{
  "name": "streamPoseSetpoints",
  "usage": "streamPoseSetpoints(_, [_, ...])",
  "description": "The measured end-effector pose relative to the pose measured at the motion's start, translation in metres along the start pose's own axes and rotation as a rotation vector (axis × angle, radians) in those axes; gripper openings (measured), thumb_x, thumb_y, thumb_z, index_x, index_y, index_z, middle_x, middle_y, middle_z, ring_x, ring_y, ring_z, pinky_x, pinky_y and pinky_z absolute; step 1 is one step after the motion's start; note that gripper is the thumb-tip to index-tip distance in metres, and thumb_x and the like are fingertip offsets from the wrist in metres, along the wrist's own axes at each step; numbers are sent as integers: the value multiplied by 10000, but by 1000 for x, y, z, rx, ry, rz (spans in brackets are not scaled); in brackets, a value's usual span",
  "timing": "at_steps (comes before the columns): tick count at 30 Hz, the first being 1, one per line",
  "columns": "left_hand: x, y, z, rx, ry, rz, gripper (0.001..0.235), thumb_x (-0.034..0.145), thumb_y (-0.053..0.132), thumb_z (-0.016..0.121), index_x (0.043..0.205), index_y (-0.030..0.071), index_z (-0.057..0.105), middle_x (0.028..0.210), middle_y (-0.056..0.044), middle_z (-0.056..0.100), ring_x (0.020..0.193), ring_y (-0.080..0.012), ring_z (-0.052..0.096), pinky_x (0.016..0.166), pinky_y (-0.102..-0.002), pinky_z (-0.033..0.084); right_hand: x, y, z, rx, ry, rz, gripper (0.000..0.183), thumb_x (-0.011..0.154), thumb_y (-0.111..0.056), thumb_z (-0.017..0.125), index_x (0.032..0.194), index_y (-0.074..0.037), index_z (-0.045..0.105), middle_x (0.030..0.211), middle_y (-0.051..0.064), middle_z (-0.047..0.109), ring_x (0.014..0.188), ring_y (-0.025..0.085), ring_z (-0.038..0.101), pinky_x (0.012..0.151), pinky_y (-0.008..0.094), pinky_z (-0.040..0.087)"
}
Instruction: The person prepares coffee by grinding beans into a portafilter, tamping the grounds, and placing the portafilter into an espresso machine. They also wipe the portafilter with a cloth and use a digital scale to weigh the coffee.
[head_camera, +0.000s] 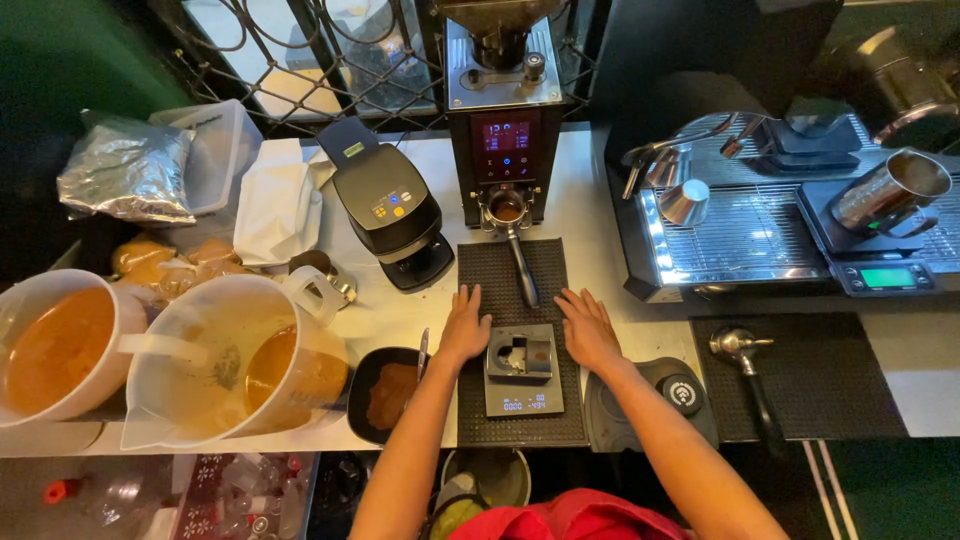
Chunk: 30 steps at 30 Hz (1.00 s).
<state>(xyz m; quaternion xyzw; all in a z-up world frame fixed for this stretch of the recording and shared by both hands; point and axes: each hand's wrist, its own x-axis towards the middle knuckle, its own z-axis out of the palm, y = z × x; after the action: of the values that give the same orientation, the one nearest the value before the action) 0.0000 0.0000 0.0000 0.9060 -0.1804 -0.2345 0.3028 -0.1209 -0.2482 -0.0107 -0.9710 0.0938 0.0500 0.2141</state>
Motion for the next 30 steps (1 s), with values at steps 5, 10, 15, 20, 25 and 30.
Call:
streamPoseSetpoints(5, [14, 15, -19, 271, -70, -2, 728, 1053, 216, 492, 1699, 140, 165, 1754, -204, 88, 1626, -370, 57, 1292, -558, 132, 15, -7, -11, -44, -39, 14, 517, 1098, -217, 401, 1614, -236, 391, 1698, -4, 303, 1594, 366, 175, 1298, 582, 151])
streamPoseSetpoints(10, [19, 15, -20, 367, -80, 8, 745, 1048, 299, 535, 1695, 155, 194, 1758, -181, 104, 1628, -347, 81, 1292, -557, 137, 29, -7, -14, -73, -67, 22, 523, 1105, -306, 404, 1624, -256, 378, 1713, -32, 276, 1599, 353, 163, 1293, 579, 146])
streamPoseSetpoints(15, [15, 7, -22, 219, -58, 17, 649, 1054, 330, 538, 1653, 168, 346, 1748, -179, 170, 1618, -350, 149, 1298, -550, 127, 21, -14, -23, 158, 38, 9, 421, 1097, -305, 499, 1501, -208, 566, 1619, 37, 457, 1559, 387, 282, 1270, 628, 166])
streamPoseSetpoints(20, [-3, 0, -22, 189, -78, 19, 611, 1052, 268, 522, 1639, 176, 379, 1746, -148, 202, 1617, -323, 175, 1298, -549, 103, -32, -30, -33, 384, 285, -156, 258, 1020, -329, 650, 1244, -234, 735, 1152, -31, 733, 1138, 244, 676, 1024, 429, 491])
streamPoseSetpoints(25, [-9, 2, -23, 185, -70, 35, 602, 1030, 199, 546, 1617, 156, 419, 1740, -151, 225, 1609, -334, 202, 1298, -556, 114, -69, -84, -82, 246, 60, -323, 626, 867, -495, 804, 1384, -178, 648, 1335, 68, 665, 1305, 310, 573, 1087, 490, 424])
streamPoseSetpoints(30, [-6, -2, -18, 197, -39, 42, 583, 1014, 189, 559, 1589, 153, 470, 1737, -147, 242, 1602, -340, 224, 1295, -557, 127, -64, -95, -86, 117, -163, -359, 672, 891, -356, 793, 1481, -163, 538, 1503, 112, 553, 1418, 342, 483, 1176, 547, 311])
